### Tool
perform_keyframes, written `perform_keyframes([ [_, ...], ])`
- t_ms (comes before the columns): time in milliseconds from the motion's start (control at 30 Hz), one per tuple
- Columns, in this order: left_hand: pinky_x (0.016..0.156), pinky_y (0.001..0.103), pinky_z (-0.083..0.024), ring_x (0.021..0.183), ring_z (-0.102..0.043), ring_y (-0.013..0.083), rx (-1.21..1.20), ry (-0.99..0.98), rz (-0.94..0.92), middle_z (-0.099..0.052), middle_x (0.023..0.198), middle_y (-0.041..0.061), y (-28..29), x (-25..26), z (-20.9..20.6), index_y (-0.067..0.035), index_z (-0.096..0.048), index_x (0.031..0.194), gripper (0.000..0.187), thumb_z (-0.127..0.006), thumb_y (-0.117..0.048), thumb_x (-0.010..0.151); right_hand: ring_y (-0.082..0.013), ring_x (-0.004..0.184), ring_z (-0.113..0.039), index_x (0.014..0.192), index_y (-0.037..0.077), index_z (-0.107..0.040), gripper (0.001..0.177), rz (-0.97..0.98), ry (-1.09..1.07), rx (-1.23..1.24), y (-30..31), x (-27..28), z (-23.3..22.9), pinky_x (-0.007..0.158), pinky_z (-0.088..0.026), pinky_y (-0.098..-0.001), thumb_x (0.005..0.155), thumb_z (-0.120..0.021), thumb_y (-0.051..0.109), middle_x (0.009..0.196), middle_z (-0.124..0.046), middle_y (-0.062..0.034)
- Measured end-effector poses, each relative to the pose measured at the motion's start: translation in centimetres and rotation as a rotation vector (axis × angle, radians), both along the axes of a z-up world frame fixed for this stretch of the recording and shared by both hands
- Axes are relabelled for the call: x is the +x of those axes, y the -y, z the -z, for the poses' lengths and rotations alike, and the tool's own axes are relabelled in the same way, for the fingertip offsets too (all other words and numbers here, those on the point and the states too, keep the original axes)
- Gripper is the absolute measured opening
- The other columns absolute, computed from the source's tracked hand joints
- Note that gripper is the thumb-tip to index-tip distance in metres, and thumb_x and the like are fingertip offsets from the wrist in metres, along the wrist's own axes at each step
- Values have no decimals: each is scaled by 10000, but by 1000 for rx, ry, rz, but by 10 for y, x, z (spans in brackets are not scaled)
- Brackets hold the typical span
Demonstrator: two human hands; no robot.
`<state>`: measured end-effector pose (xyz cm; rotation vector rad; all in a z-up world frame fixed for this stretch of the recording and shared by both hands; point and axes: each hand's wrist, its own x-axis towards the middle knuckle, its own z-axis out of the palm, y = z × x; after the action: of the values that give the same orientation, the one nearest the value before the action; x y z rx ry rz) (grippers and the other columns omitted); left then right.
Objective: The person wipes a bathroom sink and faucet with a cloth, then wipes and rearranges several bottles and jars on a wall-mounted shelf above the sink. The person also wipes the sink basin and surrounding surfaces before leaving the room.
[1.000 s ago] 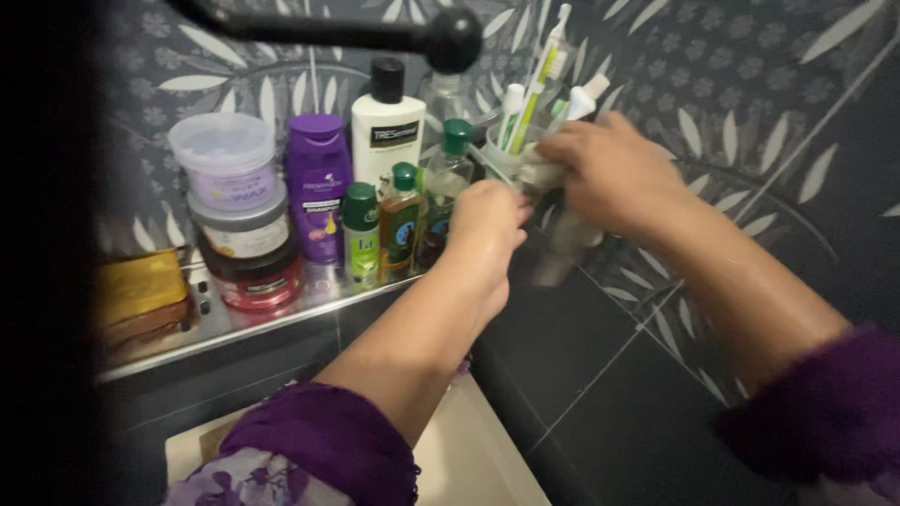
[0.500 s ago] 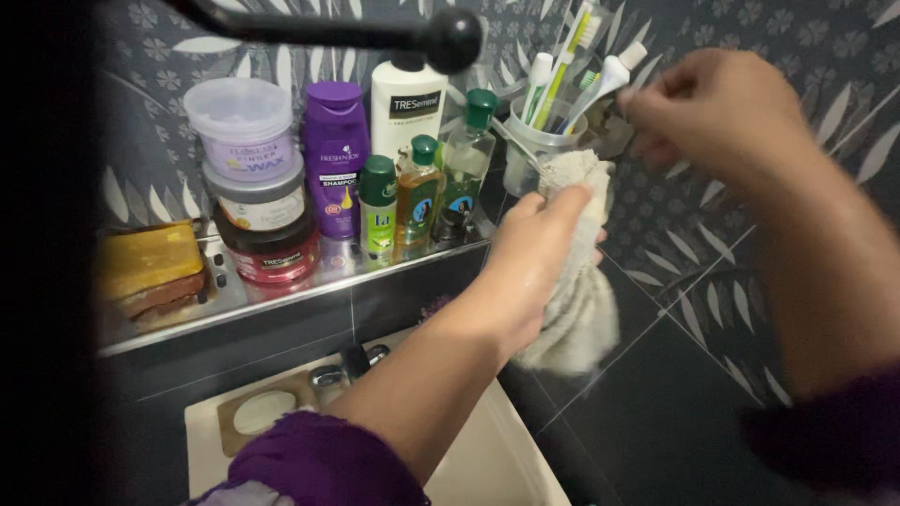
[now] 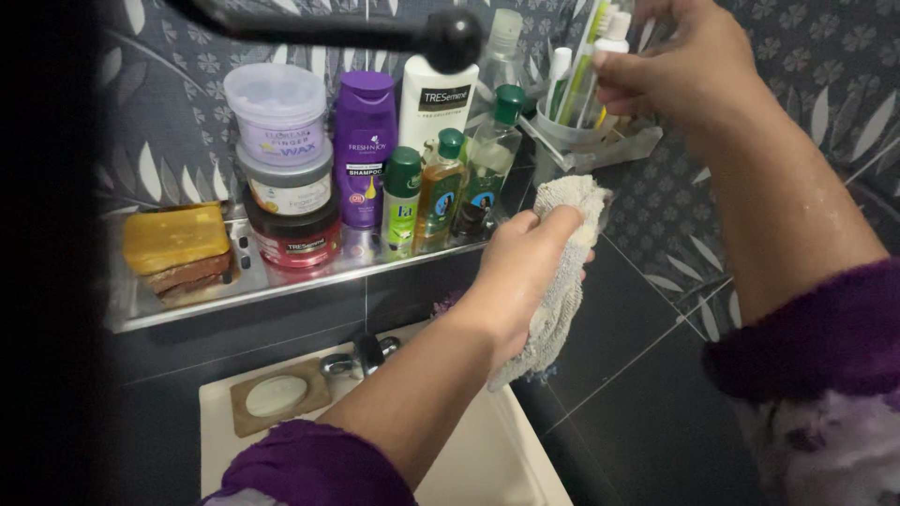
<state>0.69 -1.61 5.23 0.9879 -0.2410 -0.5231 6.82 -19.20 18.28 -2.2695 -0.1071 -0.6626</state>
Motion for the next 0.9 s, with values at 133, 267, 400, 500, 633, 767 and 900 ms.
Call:
perform_keyframes([
  [133,604,322,-513,700,-622,151,34,7,3,-692,879,86,0,0,-2,-33,-658,1034,358,-625,-345,861,-176,661,-723,1316,19,-569,503,149,-4,-276,-14,-2,-7,533,-576,-307,898,-819,143,854,-718,-149],
  [267,618,326,-519,714,-625,150,36,8,6,-692,888,87,0,-1,2,-37,-646,1037,360,-620,-353,867,-134,631,-695,1082,17,-658,327,252,89,-368,-11,-3,-16,554,-556,-282,947,-817,269,745,-700,-77],
  [400,643,331,-530,741,-634,156,73,17,-30,-689,888,79,1,-2,4,-27,-648,1030,362,-623,-353,874,-122,621,-671,897,52,-722,296,281,189,-323,2,12,-22,553,-533,-273,1032,-723,315,720,-689,-37],
  [500,611,370,-518,712,-627,201,72,17,-71,-658,880,131,0,-2,2,9,-614,1070,384,-635,-316,867,-194,599,-670,945,45,-738,324,365,108,-540,7,17,-30,535,-530,-342,1086,-703,334,721,-697,-110],
  [633,634,354,-547,749,-650,175,79,26,-131,-668,997,113,-1,1,-2,-90,-479,1355,559,-627,-277,849,-222,639,-698,1036,24,-743,277,219,71,-630,1,1,-24,539,-568,-357,966,-822,280,836,-706,-145],
  [767,624,338,-550,738,-638,175,-6,83,-105,-667,1048,114,-1,5,-3,-241,-300,1565,760,-581,-227,860,-212,790,-736,1111,70,-766,260,218,30,-601,-4,-10,-20,673,-599,-337,885,-832,179,964,-734,-133],
  [900,600,332,-543,726,-643,180,34,160,-121,-681,1035,148,3,9,-6,-208,-360,1576,715,-562,-220,890,-211,853,-736,1098,64,-794,189,206,39,-682,-2,-10,-24,723,-588,-358,943,-798,172,993,-767,-145],
])
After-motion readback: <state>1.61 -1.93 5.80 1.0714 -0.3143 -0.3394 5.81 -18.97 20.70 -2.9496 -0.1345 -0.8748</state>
